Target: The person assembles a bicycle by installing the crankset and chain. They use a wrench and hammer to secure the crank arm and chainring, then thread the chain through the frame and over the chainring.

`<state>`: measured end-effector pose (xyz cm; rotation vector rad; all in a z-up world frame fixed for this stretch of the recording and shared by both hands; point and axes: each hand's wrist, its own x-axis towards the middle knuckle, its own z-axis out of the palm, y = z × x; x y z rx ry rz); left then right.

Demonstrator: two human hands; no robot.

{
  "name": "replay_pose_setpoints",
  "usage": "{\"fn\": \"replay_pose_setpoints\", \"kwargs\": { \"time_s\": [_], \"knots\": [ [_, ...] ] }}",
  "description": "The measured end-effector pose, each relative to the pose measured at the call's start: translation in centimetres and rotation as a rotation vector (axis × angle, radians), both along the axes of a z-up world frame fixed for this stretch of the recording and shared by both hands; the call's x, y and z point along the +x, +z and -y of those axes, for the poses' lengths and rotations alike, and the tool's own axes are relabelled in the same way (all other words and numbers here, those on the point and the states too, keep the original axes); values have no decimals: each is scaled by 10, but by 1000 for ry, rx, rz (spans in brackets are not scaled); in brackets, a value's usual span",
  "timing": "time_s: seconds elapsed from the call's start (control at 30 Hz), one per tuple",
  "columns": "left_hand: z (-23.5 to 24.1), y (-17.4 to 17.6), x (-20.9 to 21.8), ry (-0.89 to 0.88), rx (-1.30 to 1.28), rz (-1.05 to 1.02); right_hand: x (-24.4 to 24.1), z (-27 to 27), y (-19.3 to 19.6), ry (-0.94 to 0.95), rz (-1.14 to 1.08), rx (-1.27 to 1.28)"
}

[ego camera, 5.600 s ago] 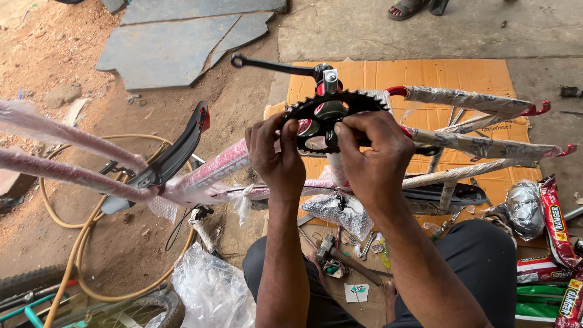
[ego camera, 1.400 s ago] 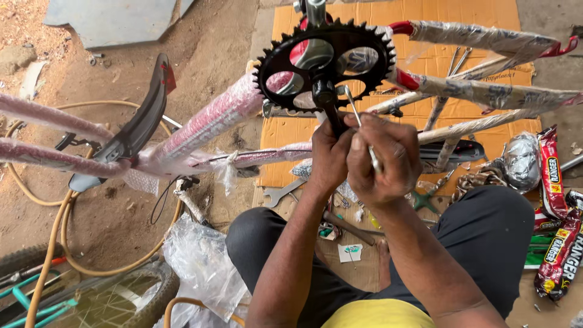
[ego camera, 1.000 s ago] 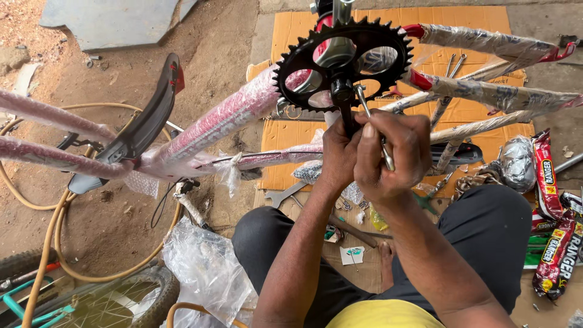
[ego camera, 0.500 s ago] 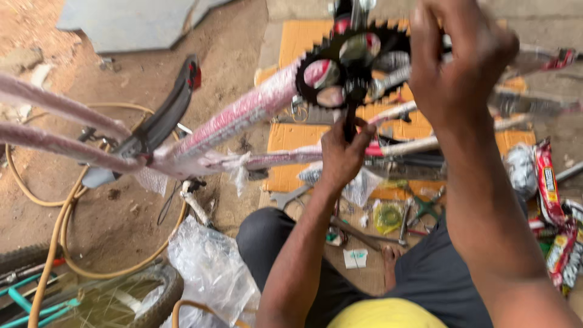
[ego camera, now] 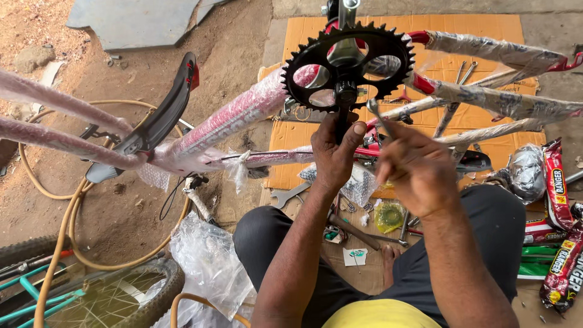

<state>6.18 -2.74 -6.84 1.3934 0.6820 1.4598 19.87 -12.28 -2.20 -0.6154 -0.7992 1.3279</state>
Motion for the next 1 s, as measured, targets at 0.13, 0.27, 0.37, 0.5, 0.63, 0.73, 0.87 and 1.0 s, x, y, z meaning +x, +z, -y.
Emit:
{"fn": "replay_pose_setpoints", "kwargs": {
  "time_s": [0.13, 0.27, 0.37, 0.5, 0.63, 0.73, 0.87, 1.0],
  "knots": [
    [-3, 4, 4, 81, 4, -91, -16, 3, -12, 125, 221, -71],
    [-2, -10, 5, -124, -81, 114, -29, 1, -25, -248, 320, 146],
    [-10, -16, 12, -251, -62, 165, -28, -12, -24, -326, 138, 226],
    [-11, -21, 11, -225, -24, 145, -31, -25, -18, -481, 315, 214],
    [-6, -24, 11, -236, -21, 172, -37, -31, -14, -779, 780, 268],
    [-7, -24, 11, -236, -63, 185, -45, -38, -12, -930, 948, 394],
    [-8, -23, 11, -172, 8, 138, -56, -43, -13, -1024, 1057, 548],
    [-10, -19, 7, -227, -8, 145, -63, -42, -15, -902, 1038, 502]
  ]
}}
